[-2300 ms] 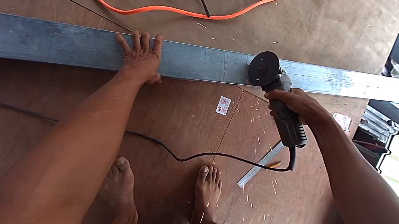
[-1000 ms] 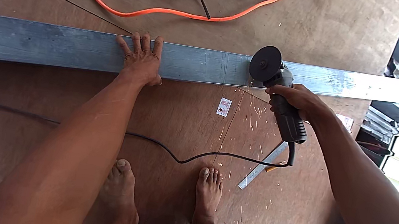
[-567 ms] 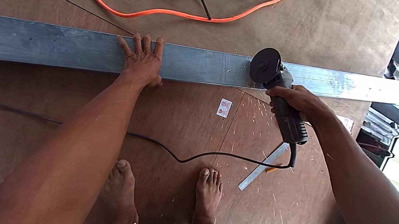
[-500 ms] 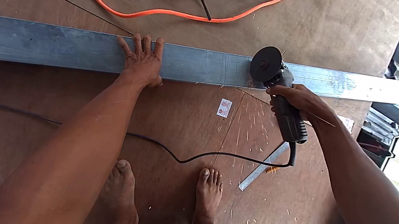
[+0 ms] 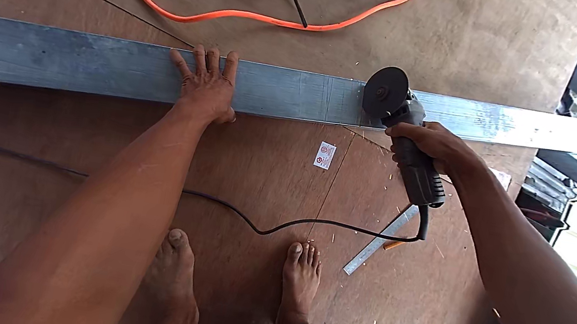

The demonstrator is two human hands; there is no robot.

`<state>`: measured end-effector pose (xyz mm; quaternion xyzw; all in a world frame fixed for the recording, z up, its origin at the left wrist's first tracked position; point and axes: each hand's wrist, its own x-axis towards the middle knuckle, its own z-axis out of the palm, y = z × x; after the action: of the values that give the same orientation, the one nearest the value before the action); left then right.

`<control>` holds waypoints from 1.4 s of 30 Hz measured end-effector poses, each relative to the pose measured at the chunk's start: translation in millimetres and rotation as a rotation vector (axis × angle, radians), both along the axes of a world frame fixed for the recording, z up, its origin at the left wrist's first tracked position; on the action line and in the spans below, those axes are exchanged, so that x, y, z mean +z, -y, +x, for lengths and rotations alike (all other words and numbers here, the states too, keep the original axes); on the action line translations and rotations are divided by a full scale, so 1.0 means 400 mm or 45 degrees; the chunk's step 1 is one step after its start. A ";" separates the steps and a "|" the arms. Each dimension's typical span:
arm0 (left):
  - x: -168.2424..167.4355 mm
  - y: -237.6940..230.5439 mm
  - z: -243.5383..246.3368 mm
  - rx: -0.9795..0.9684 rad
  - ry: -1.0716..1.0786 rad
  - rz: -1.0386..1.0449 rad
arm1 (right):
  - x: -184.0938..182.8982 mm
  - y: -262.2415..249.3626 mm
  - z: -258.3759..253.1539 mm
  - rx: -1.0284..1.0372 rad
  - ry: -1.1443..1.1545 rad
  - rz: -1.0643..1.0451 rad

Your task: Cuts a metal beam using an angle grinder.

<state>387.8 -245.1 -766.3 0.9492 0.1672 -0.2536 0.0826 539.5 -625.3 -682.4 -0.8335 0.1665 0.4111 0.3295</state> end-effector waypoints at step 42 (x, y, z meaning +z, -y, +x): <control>0.003 -0.018 0.005 -0.196 -0.032 0.081 | 0.042 0.002 -0.028 -0.182 0.155 0.131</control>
<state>389.7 -237.8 -765.2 0.9581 0.1028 -0.2656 0.0305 528.4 -626.0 -665.5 -0.8249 0.1840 0.3432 0.4098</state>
